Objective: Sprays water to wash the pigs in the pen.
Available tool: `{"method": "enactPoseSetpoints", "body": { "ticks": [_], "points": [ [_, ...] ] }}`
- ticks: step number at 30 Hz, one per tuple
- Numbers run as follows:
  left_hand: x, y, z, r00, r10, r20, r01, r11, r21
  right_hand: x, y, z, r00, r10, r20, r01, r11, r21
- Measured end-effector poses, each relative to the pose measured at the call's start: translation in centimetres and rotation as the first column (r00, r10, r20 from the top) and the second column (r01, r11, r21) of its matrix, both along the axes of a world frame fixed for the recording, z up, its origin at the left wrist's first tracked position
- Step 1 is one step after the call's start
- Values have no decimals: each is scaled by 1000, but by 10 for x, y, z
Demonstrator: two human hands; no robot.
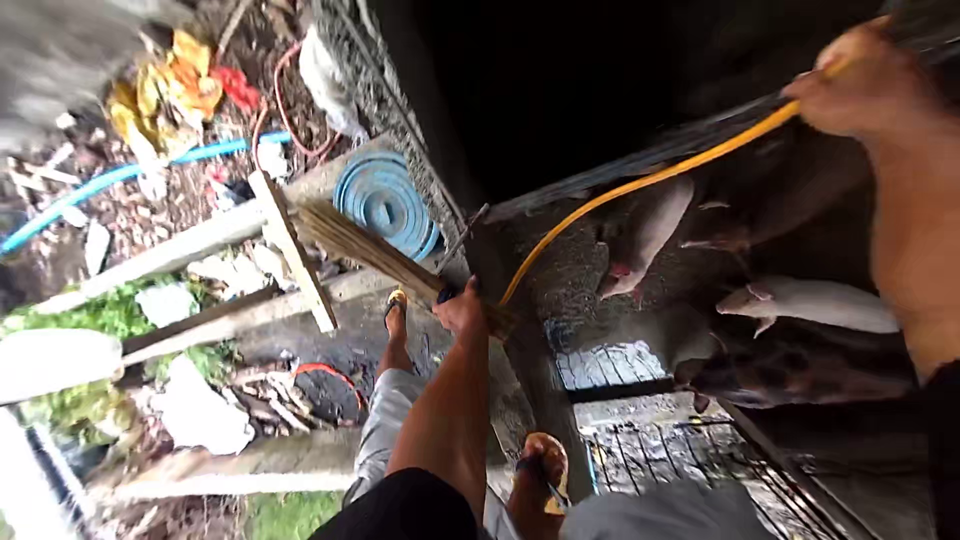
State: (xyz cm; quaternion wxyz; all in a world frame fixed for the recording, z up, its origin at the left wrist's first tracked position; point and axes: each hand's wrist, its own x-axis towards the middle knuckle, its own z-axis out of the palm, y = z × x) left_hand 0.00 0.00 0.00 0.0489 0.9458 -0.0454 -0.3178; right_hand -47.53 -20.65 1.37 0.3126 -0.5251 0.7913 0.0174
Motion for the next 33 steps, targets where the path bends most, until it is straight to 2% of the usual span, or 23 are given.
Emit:
{"method": "enactPoseSetpoints", "body": {
  "ticks": [1, 3, 6, 9, 13, 16, 19, 23, 24, 28, 30, 33],
  "points": [
    [-1, -1, 1, 1000, -19, 14, 19, 1000, -4, 24, -6, 32, 999, -39, 35, 39, 999, 5],
    [-3, -5, 4, 998, -59, 25, 59, 998, -9, 52, -10, 58, 988, -134, 70, 134, 991, 4],
    [-4, -2, 3, 997, -72, 33, 72, 997, -15, 63, -3, 62, 937, -309, 161, 321, 946, -49],
    [-5, 0, 9, 994, -107, -1, 107, 994, -12, 65, 11, 76, 831, -461, 312, 528, 829, -183],
    [-6, 1, 13, 986, -161, -37, 161, 987, -4, 51, 32, 92, 739, -571, 359, 667, 694, -270],
    [-5, 1, 10, 975, -224, -6, 224, 974, 34, 38, 40, 95, 607, -627, 487, 782, 580, -227],
    [-2, 1, 8, 974, -225, 1, 224, 974, 40, 45, 49, 116, 470, -648, 600, 875, 433, -217],
    [2, 1, 11, 976, -215, -45, 217, 975, 55, 76, 55, 132, 271, -582, 767, 959, 228, -166],
    [2, 0, 13, 978, -203, -54, 206, 977, 59, 84, 52, 132, 238, -557, 796, 968, 205, -146],
    [5, -2, 13, 986, -148, -77, 150, 988, 24, 110, 31, 138, 259, -529, 808, 940, 331, -85],
    [14, 2, 14, 982, -133, -136, 131, 991, -19, 127, 20, 154, 189, -531, 826, 946, 325, -8],
    [59, 11, 29, 916, -136, -377, 69, 980, -185, 159, 15, 185, 20, -530, 848, 959, 249, 134]
  ]
}}
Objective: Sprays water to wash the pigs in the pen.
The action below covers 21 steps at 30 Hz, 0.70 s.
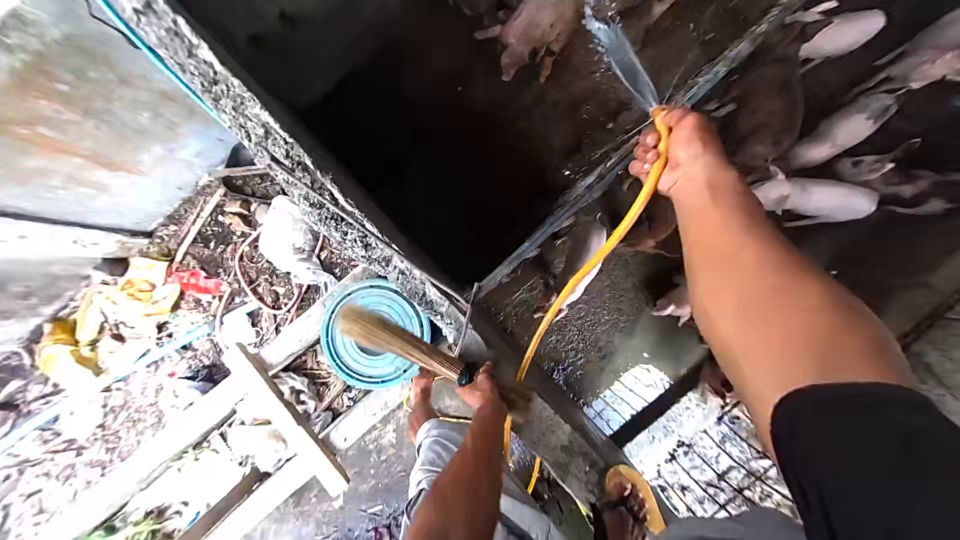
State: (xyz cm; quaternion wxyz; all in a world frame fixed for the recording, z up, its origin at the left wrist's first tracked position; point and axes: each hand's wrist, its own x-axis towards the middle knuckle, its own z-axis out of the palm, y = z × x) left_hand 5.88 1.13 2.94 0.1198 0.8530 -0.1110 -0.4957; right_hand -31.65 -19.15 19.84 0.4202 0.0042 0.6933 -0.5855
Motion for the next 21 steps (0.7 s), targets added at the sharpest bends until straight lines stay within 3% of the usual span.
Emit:
{"method": "enactPoseSetpoints", "body": {
  "ticks": [3, 5, 7, 9, 12, 15, 18, 21],
  "points": [
    [69, -11, 32, 958, -38, -284, 25, 999, -47, 39, 16, 3, 998, 4, 69, -8, 999, 53],
    [108, -32, 45, 936, -55, -349, 5, 990, -143, 66, 30, -10, 998, 17, 61, -22, 995, 93],
    [136, -74, 54, 961, -179, -212, 105, 942, -319, 98, 38, -23, 999, 38, 18, -41, 986, 159],
    [154, -144, 60, 924, -381, 19, 356, 843, -403, 134, 33, -33, 1000, 30, 0, -30, 982, 187],
    [160, -277, 72, 703, -634, 323, 712, 625, -321, 181, 17, -48, 998, -30, 55, 20, 983, 181],
    [151, -398, 48, 506, -712, 487, 862, 429, -269, 212, 5, -72, 994, -51, 102, 33, 984, 173],
    [136, -480, 30, 336, -757, 560, 939, 223, -263, 239, -12, -97, 992, -31, 123, 7, 981, 195],
    [125, -506, 13, 219, -840, 497, 971, 140, -193, 256, -20, -114, 990, 21, 142, -61, 957, 284]
  ]
}}
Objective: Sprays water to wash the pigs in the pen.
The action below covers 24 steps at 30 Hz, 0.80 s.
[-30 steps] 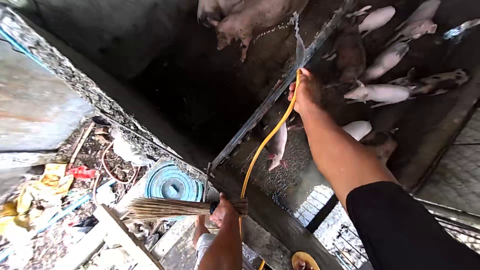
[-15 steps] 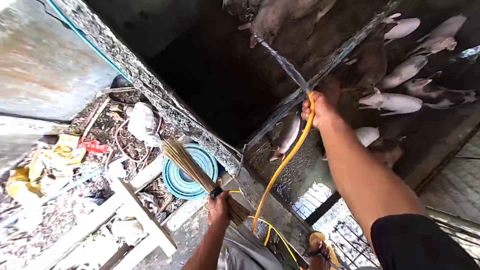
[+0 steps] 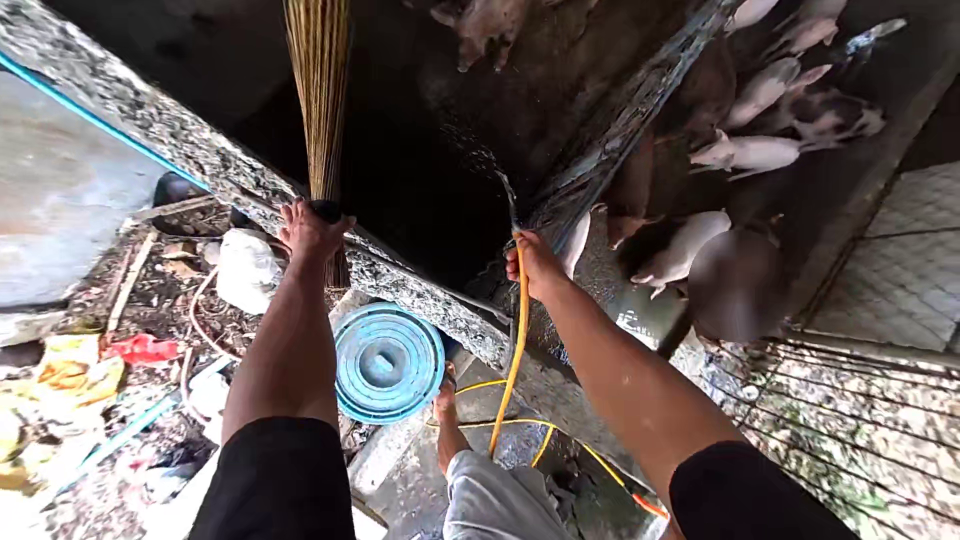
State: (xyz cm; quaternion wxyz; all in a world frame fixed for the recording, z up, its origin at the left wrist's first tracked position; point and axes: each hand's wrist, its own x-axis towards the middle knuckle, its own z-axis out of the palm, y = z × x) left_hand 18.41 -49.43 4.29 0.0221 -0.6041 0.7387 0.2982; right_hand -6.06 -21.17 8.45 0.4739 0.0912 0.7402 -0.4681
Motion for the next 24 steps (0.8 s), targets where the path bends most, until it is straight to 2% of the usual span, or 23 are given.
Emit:
{"method": "enactPoseSetpoints", "body": {
  "ticks": [2, 5, 7, 11, 16, 18, 20, 22, 24],
  "points": [
    [-3, -3, -11, 999, -40, 29, 39, 998, 41, -1, 1, -13, 1000, 11, -14, -10, 998, 56],
    [-2, -7, -12, 991, -81, 102, 69, 991, 116, -11, 12, -34, 999, -30, -13, 31, 990, 139],
    [0, 0, -11, 995, -35, 89, 26, 994, 108, -17, 19, -46, 999, 1, -49, 8, 983, 183],
    [4, 20, -16, 992, 110, 53, -110, 994, 4, -15, 13, -43, 1000, 10, -29, -3, 972, 234],
    [-13, 13, -2, 978, 35, 204, -55, 994, 91, -15, 0, -47, 992, 128, -23, -116, 949, 294],
    [-12, 11, -2, 982, 23, 188, -38, 996, 78, -14, -4, -45, 996, 94, 0, -90, 955, 281],
    [-8, 12, -6, 987, 33, 156, -42, 998, 53, -12, -3, -34, 1000, -10, 21, 5, 973, 232],
    [-8, 14, -9, 989, 28, 147, -37, 998, 57, -13, -5, -14, 990, -137, 32, 131, 981, 146],
    [-11, 13, -9, 986, 23, 164, -38, 996, 84, -24, -21, 14, 981, -185, 58, 182, 982, 54]
  ]
}}
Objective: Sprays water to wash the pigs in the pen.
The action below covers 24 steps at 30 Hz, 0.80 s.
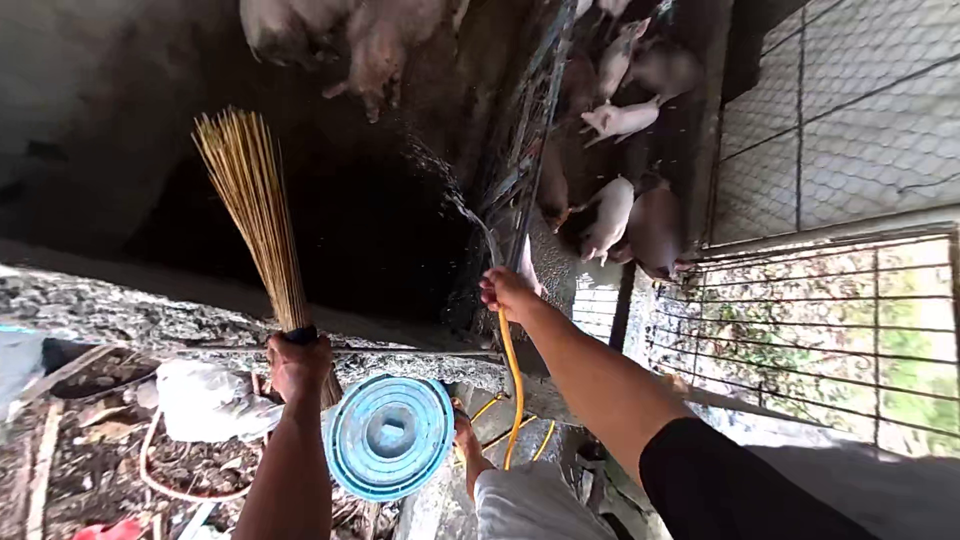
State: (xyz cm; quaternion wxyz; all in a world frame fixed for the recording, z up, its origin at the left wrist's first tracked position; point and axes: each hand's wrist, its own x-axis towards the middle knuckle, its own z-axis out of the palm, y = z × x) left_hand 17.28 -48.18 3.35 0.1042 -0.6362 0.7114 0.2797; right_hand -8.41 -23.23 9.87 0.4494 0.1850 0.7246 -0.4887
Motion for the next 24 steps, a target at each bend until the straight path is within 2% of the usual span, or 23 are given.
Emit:
{"method": "enactPoseSetpoints", "body": {
  "ticks": [3, 6, 8, 11, 14, 18, 20, 22, 24],
  "points": [
    [0, -3, 1, 999, -11, 39, 11, 1000, 5, -17, -36, 29, 998, -58, 17, 60, 977, -204],
    [3, 1, -3, 1000, -10, 24, 11, 999, -40, -27, -53, 14, 998, -46, -43, 31, 951, -309],
    [1, 3, -2, 1000, 1, 22, 0, 998, -66, -31, -57, -8, 997, -51, -65, 33, 966, -258],
    [1, 5, -5, 999, 29, 26, -27, 996, -91, -37, -62, -40, 997, -78, 12, 79, 980, -184],
    [2, 6, -1, 998, 14, 55, -8, 995, -103, -34, -63, -59, 998, 14, 68, -9, 997, -83],
    [9, 5, -10, 999, -15, 52, 21, 991, -133, -21, -53, -69, 982, -113, 153, 115, 993, -5],
    [10, 5, -11, 999, -21, 47, 28, 989, -148, -12, -49, -69, 968, -142, 205, 157, 986, -59],
    [10, 7, -9, 998, -19, 52, 26, 990, -140, 1, -41, -67, 975, -44, 216, 90, 975, -206],
    [9, 7, -6, 999, -18, 45, 24, 990, -140, 12, -31, -61, 960, 212, 182, -153, 944, -292]
  ]
}}
